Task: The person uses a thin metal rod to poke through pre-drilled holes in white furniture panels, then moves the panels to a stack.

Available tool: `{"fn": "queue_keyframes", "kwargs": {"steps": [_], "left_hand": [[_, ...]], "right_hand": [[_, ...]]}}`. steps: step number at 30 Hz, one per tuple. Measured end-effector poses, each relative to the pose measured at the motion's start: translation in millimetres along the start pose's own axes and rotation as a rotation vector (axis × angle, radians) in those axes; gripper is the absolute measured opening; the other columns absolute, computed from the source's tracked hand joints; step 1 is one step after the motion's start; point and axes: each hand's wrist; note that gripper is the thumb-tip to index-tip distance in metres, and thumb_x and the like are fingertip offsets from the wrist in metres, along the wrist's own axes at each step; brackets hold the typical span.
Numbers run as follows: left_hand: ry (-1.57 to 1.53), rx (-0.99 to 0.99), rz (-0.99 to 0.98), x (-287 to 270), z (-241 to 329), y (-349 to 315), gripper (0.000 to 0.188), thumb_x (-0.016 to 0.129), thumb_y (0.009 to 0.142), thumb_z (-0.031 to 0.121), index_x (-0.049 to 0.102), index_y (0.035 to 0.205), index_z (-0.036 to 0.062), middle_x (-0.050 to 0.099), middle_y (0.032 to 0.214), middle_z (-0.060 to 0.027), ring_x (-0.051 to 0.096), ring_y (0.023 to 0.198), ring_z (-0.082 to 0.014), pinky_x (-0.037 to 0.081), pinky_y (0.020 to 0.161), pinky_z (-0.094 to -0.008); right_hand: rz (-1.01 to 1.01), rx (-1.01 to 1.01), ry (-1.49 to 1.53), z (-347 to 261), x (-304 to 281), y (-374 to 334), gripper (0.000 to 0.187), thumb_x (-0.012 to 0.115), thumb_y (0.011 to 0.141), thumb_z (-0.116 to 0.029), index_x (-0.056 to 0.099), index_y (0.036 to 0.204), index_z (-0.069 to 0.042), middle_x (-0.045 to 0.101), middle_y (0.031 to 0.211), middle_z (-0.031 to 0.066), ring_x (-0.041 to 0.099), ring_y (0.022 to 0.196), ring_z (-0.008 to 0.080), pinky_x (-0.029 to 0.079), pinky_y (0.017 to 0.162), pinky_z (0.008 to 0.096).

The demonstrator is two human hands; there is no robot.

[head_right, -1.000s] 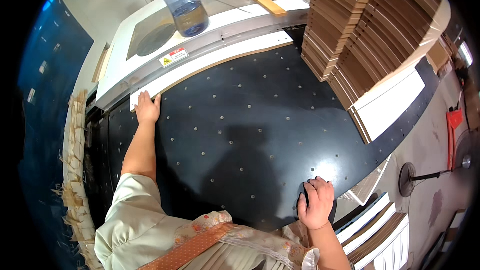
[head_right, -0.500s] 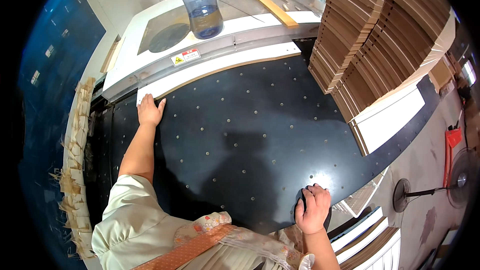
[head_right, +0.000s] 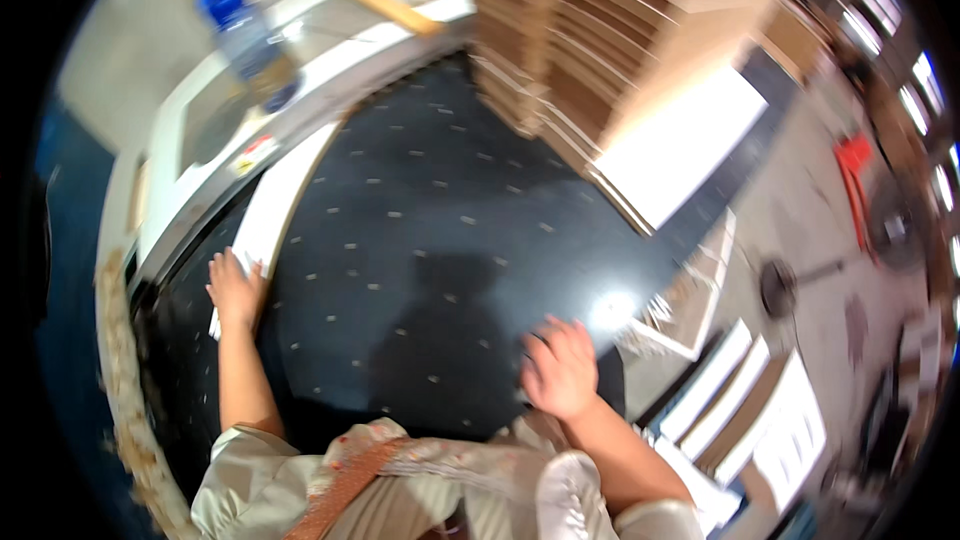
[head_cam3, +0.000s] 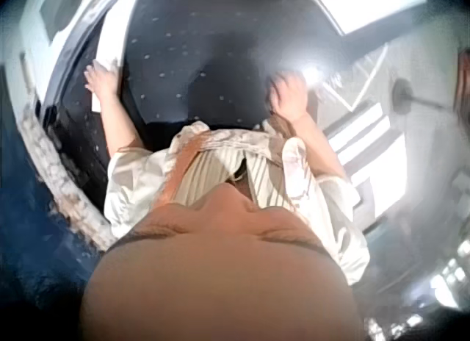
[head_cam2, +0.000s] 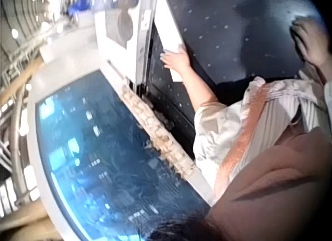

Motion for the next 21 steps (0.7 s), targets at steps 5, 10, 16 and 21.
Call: {"fn": "queue_keyframes", "kwargs": {"steps": [5, 10, 16, 21], "left_hand": [[-0.045, -0.168, -0.308, 58, 41, 81, 0.071, 0.045, 0.082, 0.060, 0.052, 0.117, -0.0012, 0.050, 0.123, -0.0228, 0.046, 0.115, -0.0402, 0.035, 0.090, -0.0624], [-0.092, -0.102, -0.229, 42, 47, 56, 0.072, 0.040, 0.082, 0.064, 0.051, 0.120, 0.0034, 0.050, 0.125, -0.0182, 0.048, 0.115, -0.0347, 0.036, 0.092, -0.0553], [-0.113, -0.007, -0.182, 13, 49, -19, 0.077, 0.042, 0.081, 0.065, 0.046, 0.125, 0.0023, 0.048, 0.127, -0.0164, 0.045, 0.117, -0.0352, 0.036, 0.092, -0.0534], [-0.214, 0.184, -0.155, -14, 38, -103, 0.070, 0.056, 0.080, 0.052, 0.042, 0.127, 0.0018, 0.042, 0.132, -0.0157, 0.040, 0.122, -0.0344, 0.030, 0.097, -0.0580]], "right_hand": [[0.069, 0.053, 0.068, 4, -2, -6, 0.028, 0.064, 0.067, -0.013, 0.060, 0.094, -0.009, 0.056, 0.102, 0.0074, 0.052, 0.107, 0.0262, 0.037, 0.096, 0.0470], [0.148, 0.042, 0.083, 9, 2, -15, 0.026, 0.063, 0.066, -0.015, 0.057, 0.091, -0.008, 0.054, 0.101, 0.0071, 0.048, 0.108, 0.0254, 0.035, 0.098, 0.0450], [0.258, -0.020, 0.087, 12, 12, -20, 0.023, 0.062, 0.064, -0.014, 0.058, 0.085, -0.008, 0.054, 0.098, 0.0074, 0.050, 0.102, 0.0253, 0.036, 0.096, 0.0450], [0.219, -0.012, 0.061, 10, 11, -21, 0.020, 0.061, 0.066, -0.014, 0.058, 0.085, -0.008, 0.053, 0.096, 0.0073, 0.049, 0.102, 0.0256, 0.035, 0.096, 0.0449]]}}
Point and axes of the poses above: each hand's wrist, its own y-axis towards the middle knuckle, its own x-axis out of the palm, z = x × y
